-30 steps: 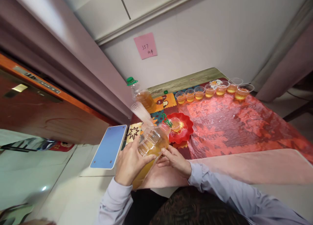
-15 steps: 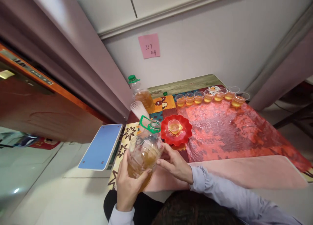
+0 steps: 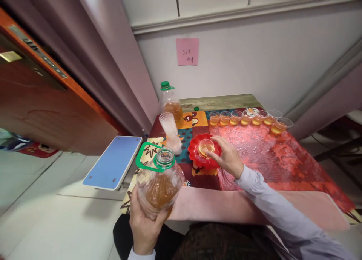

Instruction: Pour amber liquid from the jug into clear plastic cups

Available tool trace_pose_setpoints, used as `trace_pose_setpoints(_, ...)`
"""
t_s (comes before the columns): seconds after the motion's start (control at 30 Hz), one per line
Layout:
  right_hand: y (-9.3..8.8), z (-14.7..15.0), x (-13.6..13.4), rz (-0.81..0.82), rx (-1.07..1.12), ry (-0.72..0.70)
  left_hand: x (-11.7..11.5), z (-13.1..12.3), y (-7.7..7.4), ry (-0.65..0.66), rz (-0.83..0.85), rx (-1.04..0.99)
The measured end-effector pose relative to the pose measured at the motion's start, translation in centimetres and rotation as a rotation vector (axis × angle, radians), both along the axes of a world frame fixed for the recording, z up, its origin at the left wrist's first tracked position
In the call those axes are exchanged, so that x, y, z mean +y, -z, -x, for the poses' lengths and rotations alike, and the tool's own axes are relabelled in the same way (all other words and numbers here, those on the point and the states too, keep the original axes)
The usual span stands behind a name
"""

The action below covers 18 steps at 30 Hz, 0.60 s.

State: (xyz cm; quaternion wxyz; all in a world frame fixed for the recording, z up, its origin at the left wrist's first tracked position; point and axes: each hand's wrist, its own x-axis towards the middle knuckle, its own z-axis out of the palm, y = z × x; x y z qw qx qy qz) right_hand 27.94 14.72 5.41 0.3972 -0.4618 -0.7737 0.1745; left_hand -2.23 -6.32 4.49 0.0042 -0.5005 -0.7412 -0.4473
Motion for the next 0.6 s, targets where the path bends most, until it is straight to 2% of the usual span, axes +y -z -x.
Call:
trace_pose_setpoints(0.1, 1.2, -0.7, 2.5, -0.011, -0.256, 0.054, 0.0, -0.1, 0.3, -0.006, -0.016, -0.009)
trace_pose_setpoints(0.23, 2.8, 0.0, 3.5, 0.013, -0.419, 0.089, 0.0, -0.5, 0.1, 0.019, -0.027, -0.012)
trace_pose_setpoints(0.37, 3.3, 0.9, 3.6, 0.01, -0.436, 0.099, -0.2, -0.6, 0.0, -0.009, -0.024, -0.009)
trace_pose_setpoints(0.6, 2.0, 2.3, 3.8, 0.112, -0.377, 0.089, -0.2, 0.8, 0.9, -0.094, 0.055, -0.069)
